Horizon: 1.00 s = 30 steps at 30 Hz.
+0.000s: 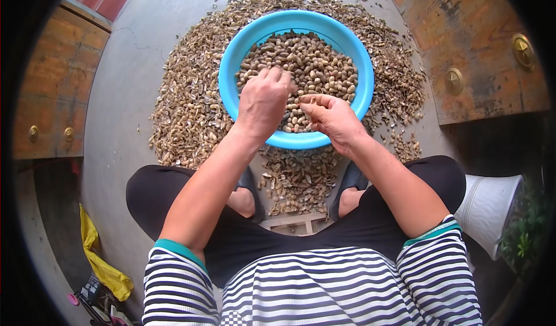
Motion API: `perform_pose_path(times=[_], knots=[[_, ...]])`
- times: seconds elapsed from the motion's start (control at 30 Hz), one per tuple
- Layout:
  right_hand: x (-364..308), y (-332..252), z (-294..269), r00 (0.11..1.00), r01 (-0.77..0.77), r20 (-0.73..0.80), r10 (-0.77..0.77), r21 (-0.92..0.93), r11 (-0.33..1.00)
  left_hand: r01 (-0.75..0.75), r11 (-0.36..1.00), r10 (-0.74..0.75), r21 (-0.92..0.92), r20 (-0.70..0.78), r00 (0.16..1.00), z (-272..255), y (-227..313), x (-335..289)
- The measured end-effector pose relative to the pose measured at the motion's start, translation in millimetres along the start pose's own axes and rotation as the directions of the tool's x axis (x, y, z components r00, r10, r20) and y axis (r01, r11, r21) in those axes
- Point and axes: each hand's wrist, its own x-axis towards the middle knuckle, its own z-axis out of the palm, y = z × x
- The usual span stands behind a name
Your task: The person cracks nut shells using a tool and removes the nutmeat by hand, placing the nutmeat into a basin.
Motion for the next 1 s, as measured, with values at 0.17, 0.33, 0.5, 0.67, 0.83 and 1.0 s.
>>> perform_pose_path(times=[0.17,0.33,0.5,0.67,0.83,1.0], knots=[[2,-2,-1,0.986,0.154,-0.022,-0.168,-0.296,0.943,-0.029,1.0,0.029,0.001,-0.025,0.999,-11,13,8],[1,-3,-2,0.97,0.23,0.009,-0.243,-0.367,0.902,-0.025,0.998,0.018,-0.064,-0.114,0.993,-9,14,7],[0,0,-4,0.987,0.151,0.002,-0.159,-0.33,0.932,-0.092,0.992,0.079,-0.081,-0.157,0.984,-9,9,9],[-2,-5,-3,0.999,0.04,0.011,-0.039,-0.193,0.98,0.0,0.931,-0.089,-0.366,-0.227,0.97,-15,14,9],[-5,-10,0,1.0,-0.003,0.005,0.004,-0.203,0.979,0.21,0.877,-0.296,-0.433,-0.14,0.945,-6,5,4],[-19,-8,4,0.999,-0.038,0.01,0.043,-0.282,0.959,0.625,0.414,-0.474,-0.661,0.43,0.768,-13,-7,6]])
